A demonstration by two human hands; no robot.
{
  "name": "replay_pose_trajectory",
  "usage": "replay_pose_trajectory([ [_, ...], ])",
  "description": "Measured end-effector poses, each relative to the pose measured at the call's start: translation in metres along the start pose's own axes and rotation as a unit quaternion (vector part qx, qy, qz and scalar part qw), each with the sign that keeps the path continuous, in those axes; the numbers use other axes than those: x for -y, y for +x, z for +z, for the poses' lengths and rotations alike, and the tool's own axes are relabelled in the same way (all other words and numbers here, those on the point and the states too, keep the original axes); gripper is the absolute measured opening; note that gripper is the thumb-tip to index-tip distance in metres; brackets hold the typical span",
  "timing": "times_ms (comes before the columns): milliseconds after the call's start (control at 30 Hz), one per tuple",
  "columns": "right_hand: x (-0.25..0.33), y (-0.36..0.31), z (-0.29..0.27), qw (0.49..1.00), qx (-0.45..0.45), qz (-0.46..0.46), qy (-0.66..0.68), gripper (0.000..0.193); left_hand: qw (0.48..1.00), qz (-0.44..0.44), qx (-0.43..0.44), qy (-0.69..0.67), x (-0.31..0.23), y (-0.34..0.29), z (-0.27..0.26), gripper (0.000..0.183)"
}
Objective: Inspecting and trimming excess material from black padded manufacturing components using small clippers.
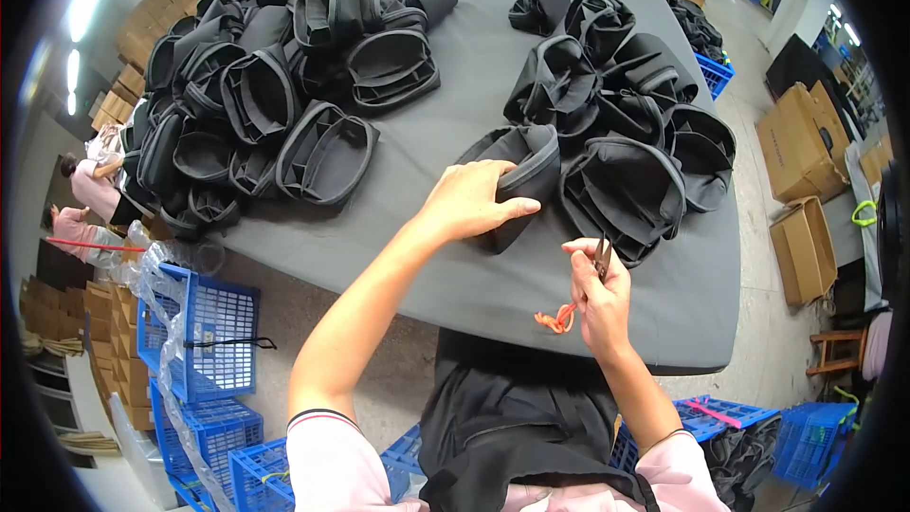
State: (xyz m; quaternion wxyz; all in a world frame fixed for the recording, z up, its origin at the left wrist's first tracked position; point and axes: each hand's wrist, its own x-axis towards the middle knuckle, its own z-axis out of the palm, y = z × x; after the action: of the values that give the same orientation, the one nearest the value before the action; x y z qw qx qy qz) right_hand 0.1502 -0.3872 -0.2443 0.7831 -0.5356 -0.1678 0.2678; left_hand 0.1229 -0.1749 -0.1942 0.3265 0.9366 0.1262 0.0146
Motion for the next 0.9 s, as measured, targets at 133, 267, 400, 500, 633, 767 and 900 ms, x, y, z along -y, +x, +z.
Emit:
replay_pose_trajectory([
  [133,-0.003,-0.006,-0.004,1.000,0.008,-0.001,0.020,0.017,0.992,0.053,-0.077,0.081,-0.005,-0.031,0.016,0.033],
  [267,-0.008,-0.011,-0.010,0.999,0.006,0.024,0.044,0.017,0.945,0.250,-0.114,0.178,0.005,-0.089,0.023,0.020],
  [400,-0.021,-0.013,-0.002,0.993,0.042,0.098,0.042,0.016,0.914,0.284,-0.027,0.288,0.017,-0.137,0.026,0.028],
  [500,-0.054,-0.021,0.009,0.983,0.070,0.165,0.037,0.024,0.921,0.213,0.091,0.313,0.030,-0.158,0.027,0.044],
  [633,-0.073,-0.030,0.026,0.987,0.040,0.151,0.028,0.027,0.998,0.013,0.057,-0.034,0.027,-0.161,0.037,0.053],
  [767,-0.073,-0.026,0.035,0.976,0.021,0.180,0.123,0.030,0.980,-0.151,-0.110,-0.063,0.017,-0.138,0.074,0.061],
  [900,-0.073,-0.030,0.044,0.973,0.074,0.193,0.098,0.020,0.941,-0.217,-0.248,-0.081,0.027,-0.125,0.099,0.040],
])
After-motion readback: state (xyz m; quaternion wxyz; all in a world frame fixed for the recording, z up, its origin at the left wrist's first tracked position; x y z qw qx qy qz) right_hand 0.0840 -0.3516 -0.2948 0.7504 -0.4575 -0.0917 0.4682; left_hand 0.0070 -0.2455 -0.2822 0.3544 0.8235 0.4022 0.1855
